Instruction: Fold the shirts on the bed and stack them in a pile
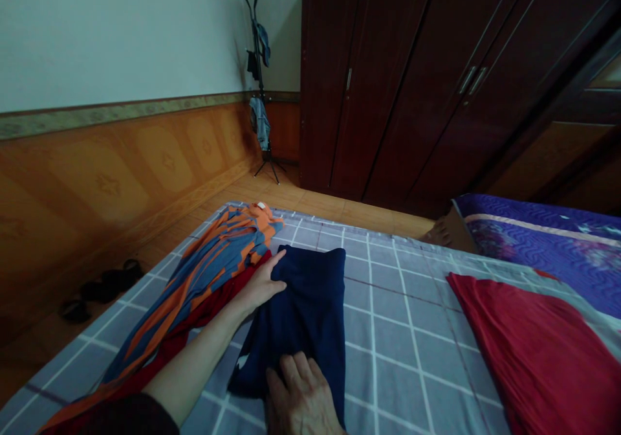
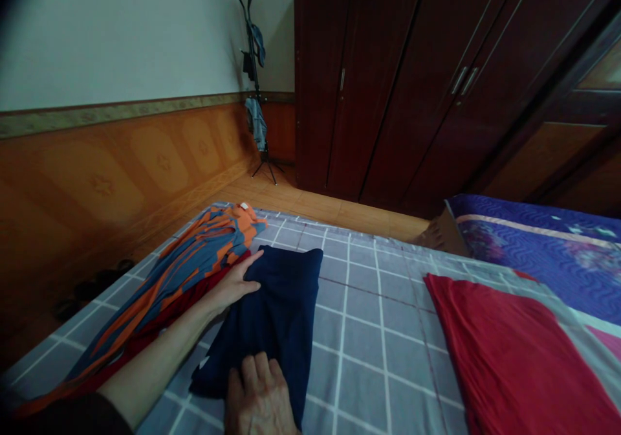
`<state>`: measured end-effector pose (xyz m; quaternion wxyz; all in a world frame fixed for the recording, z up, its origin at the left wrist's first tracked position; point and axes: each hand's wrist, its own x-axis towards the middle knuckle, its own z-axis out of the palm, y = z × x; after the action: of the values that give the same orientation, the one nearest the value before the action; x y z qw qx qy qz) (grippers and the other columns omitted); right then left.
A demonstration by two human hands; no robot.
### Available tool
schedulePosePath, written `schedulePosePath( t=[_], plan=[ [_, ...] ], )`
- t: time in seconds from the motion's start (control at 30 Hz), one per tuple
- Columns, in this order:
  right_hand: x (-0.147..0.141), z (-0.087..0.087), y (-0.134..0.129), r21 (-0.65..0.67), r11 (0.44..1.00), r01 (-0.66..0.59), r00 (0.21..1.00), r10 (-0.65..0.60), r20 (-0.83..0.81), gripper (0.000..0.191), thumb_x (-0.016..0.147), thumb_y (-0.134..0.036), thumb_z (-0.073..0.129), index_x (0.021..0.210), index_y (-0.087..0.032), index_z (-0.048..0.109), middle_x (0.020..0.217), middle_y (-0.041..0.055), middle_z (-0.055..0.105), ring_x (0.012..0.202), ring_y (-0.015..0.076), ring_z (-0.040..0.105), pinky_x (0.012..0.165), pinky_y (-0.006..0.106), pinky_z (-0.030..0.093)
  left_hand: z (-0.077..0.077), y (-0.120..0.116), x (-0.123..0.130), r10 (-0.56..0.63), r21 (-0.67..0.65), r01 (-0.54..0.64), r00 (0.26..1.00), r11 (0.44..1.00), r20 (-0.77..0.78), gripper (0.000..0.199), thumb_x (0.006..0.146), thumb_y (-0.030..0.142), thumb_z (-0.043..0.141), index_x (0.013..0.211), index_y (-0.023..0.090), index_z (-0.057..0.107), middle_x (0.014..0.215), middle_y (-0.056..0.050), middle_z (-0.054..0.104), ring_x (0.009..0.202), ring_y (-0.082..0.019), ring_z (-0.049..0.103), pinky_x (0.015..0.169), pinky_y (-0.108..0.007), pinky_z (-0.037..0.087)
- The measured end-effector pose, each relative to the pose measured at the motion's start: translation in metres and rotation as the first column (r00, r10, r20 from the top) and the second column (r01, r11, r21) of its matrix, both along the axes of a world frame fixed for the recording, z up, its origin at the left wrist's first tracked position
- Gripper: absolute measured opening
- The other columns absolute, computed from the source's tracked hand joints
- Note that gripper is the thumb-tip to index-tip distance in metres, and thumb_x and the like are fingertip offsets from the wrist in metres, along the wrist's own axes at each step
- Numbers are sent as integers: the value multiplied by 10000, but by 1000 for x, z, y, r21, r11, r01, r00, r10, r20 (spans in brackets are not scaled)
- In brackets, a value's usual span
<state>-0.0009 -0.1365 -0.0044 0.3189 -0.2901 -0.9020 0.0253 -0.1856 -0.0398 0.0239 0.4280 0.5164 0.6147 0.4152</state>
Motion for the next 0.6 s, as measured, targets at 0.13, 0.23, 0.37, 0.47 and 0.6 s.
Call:
schedulePosePath(
  t=[0.13,0.23,0.37,0.47,0.6],
  plan=[
    [-1,-2,1,55,998,7,997,-2,-81,180,673,-135,557,832,-220,550,726,16,554,656,190,485,561,320,342,1,1,5,99,72,-84,964,994,-245,822,648,23,527,1437,121,317,1501,-100,314,1381,-206,283,1149,-328,200],
    [-2,0,1,53,999,-3,995,8,-97,180,637,-129,575,796,-209,545,710,11,542,650,187,474,552,321,330,2,-3,7,103,78,-77,895,994,-433,796,679,53,518,1441,77,288,1512,-129,278,1400,-195,237,1158,-319,170],
    [-3,4,1,51,999,-2,994,7,-106,185,614,-109,588,766,-205,542,703,8,540,639,181,458,543,317,308,3,-6,3,17,-9,-30,782,1000,-623,796,722,110,528,1454,41,224,1524,-160,229,1402,-206,233,1145,-315,208],
    [-2,4,1,81,997,-3,995,12,-100,166,630,-113,600,756,-205,542,712,14,545,646,184,453,561,320,320,12,-6,-2,-107,-139,3,656,990,-747,783,751,163,548,1458,72,224,1518,-167,243,1387,-237,269,1119,-347,269],
    [0,0,-1,71,997,-19,999,21,-36,155,683,-152,617,819,-209,566,743,27,555,672,195,456,578,321,338,43,-11,9,-135,-144,10,416,990,-899,759,779,191,574,1462,166,243,1539,-136,196,1324,-318,375,1045,-433,369]
  ],
)
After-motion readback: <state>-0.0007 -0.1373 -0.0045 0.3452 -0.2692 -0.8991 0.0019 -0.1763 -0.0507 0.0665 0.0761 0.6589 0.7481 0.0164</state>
